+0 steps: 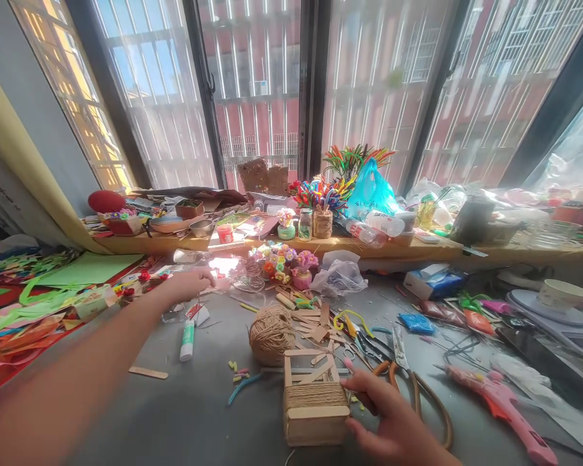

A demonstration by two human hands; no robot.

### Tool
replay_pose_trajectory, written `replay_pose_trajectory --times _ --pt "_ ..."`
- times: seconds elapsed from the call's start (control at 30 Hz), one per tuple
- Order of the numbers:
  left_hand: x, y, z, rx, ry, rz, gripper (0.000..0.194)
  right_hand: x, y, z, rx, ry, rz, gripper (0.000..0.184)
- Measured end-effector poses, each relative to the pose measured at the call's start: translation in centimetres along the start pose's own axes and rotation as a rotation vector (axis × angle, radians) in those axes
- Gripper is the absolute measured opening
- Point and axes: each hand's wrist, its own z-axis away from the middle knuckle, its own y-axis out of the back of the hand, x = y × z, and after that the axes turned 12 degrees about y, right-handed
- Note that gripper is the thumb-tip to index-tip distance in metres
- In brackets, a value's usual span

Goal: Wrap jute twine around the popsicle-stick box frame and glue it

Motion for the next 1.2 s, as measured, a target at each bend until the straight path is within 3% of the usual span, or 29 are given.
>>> replay_pose_trajectory --times 0.1,0.17,0.3,0.43,0.57,0.73,0.9,1.03,1.1,1.2 --pt "-1.8 -0.7 2.8 -0.205 0.119 -0.171 0.035 -0.3 -0.1 0.0 0.007 -0.03 0.006 0.035" --pt "-1.8 -1.2 4.6 -0.277 0.158 -0.248 0.034 -0.2 -0.3 0.2 0.022 -0.05 -0.006 0.035" --pt "0.4 -3.5 8.6 -0.384 0.091 -0.274 0.027 0.2 -0.8 0.6 0.055 -0.082 -0.025 0.037" --pt "2.7 -6.4 11.7 -0.43 0.077 -0.209 0.035 -0.1 -0.5 0.4 0.05 -0.035 0.004 0.035" --pt "3.2 -8.4 12.4 -0.456 0.143 -0.141 0.033 -0.3 0.0 0.0 0.025 0.016 0.009 0.034" --pt "3.2 -10.4 12.1 -0.577 0.247 -0.106 0.032 0.9 0.1 0.3 -0.022 0.029 0.033 0.038" --pt "3.8 -13.2 12.2 -0.663 0.319 0.101 0.029 2.0 -0.5 1.1 -0.039 0.036 0.048 0.043" --pt "3.9 -13.1 11.9 -0.583 0.304 0.389 0.028 1.7 -1.0 1.2 0.04 0.046 0.075 0.042" --pt "3.8 -11.7 11.3 -0.452 0.254 0.56 0.032 1.6 -1.0 1.0 0.035 0.071 0.071 0.042" --pt "3.8 -8.0 9.7 -0.171 0.153 0.817 0.041 1.4 -0.6 0.6 -0.006 0.106 0.059 0.042"
